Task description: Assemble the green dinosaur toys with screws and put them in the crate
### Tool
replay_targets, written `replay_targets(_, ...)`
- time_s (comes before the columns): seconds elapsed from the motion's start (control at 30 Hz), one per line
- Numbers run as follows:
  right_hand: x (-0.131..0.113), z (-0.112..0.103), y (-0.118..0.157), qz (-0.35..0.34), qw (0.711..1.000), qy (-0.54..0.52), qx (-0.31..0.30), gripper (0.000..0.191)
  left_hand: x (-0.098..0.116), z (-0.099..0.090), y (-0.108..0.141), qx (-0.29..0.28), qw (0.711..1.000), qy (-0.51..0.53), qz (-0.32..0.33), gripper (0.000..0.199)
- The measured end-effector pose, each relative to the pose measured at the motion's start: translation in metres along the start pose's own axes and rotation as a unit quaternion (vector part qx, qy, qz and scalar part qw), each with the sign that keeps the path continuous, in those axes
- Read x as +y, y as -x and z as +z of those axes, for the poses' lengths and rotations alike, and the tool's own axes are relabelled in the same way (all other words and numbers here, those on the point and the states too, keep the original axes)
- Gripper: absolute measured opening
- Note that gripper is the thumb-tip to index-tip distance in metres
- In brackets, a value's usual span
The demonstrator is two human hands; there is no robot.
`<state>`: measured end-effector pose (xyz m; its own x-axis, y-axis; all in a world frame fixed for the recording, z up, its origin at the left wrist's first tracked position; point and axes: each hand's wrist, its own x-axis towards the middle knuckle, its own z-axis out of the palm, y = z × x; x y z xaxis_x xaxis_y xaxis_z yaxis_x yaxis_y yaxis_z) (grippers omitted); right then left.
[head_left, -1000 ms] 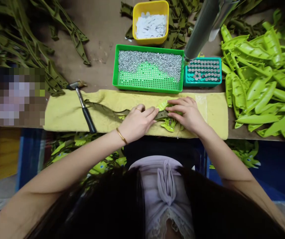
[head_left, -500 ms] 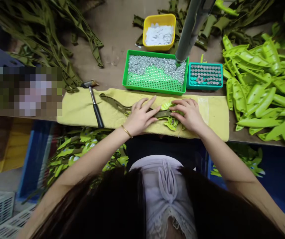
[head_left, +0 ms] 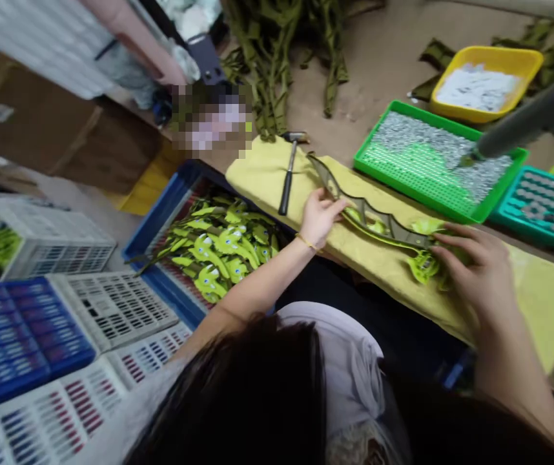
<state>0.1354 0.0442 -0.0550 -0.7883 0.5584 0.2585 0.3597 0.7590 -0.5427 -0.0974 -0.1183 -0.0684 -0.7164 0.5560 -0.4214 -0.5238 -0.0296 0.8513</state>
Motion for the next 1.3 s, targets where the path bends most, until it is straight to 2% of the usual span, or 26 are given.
replay_targets(0.07,0.003,-0.009,-0.001,-0.006,0.998,0.051,0.02,0.036,0.004,-0.007,-0.005,-0.015,0.998,-0.061,0.001,0.06)
replay_targets(0.13,-0.001,-0.018,0.008,0.03,0.995,0.075,0.053,0.035,0.01,-0.024,-0.002,0.01,0.983,-0.18,0.045,0.072)
replay_targets(0.17,-0.005,-0.021,0.016,0.068,0.992,0.068,0.084,0.033,0.013,-0.034,0.001,0.036,0.964,-0.25,0.087,0.073)
replay_targets(0.23,-0.018,-0.024,0.036,0.167,0.971,0.022,0.167,0.03,0.016,-0.049,0.009,0.083,0.906,-0.366,0.195,0.064)
replay_targets(0.3,-0.03,-0.021,0.056,0.257,0.94,-0.037,0.224,0.028,0.015,-0.047,0.015,0.032,0.858,-0.428,0.283,0.05)
replay_targets(0.37,-0.04,-0.014,0.07,0.304,0.923,-0.08,0.223,0.027,0.011,-0.027,0.021,-0.062,0.82,-0.457,0.338,0.035)
replay_targets(0.53,-0.057,0.007,0.08,0.334,0.927,-0.068,0.155,0.024,-0.007,0.056,0.046,-0.309,0.743,-0.46,0.374,0.02)
replay_targets(0.6,-0.059,0.014,0.079,0.32,0.935,-0.038,0.149,0.025,-0.013,0.081,0.05,-0.367,0.715,-0.458,0.38,0.019)
replay_targets(0.67,-0.059,0.019,0.076,0.297,0.943,-0.02,0.151,0.023,-0.016,0.096,0.05,-0.388,0.705,-0.458,0.378,0.018)
replay_targets(0.73,-0.058,0.02,0.071,0.267,0.951,-0.028,0.153,0.016,-0.016,0.101,0.048,-0.396,0.712,-0.455,0.359,0.015)
replay_targets(0.8,-0.058,0.017,0.064,0.228,0.959,-0.05,0.158,0.015,-0.015,0.102,0.046,-0.409,0.735,-0.44,0.314,0.012)
replay_targets(0.93,-0.061,0.014,0.051,0.152,0.972,-0.057,0.171,0.015,-0.015,0.095,0.042,-0.413,0.831,-0.336,0.162,0.012)
replay_targets(1.03,-0.066,0.021,0.047,0.145,0.974,-0.069,0.162,0.023,-0.018,0.089,0.038,-0.363,0.89,-0.265,0.078,0.018)
replay_targets(1.13,-0.07,0.032,0.045,0.15,0.975,-0.053,0.152,0.041,-0.022,0.084,0.034,-0.302,0.921,-0.235,0.072,0.021)
replay_targets(1.23,-0.067,0.039,0.041,0.14,0.976,-0.009,0.169,0.02,-0.025,0.079,0.032,-0.277,0.927,-0.234,0.099,0.02)
replay_targets(1.3,-0.062,0.041,0.039,0.113,0.977,0.021,0.177,0.015,-0.026,0.074,0.032,-0.273,0.919,-0.257,0.12,0.019)
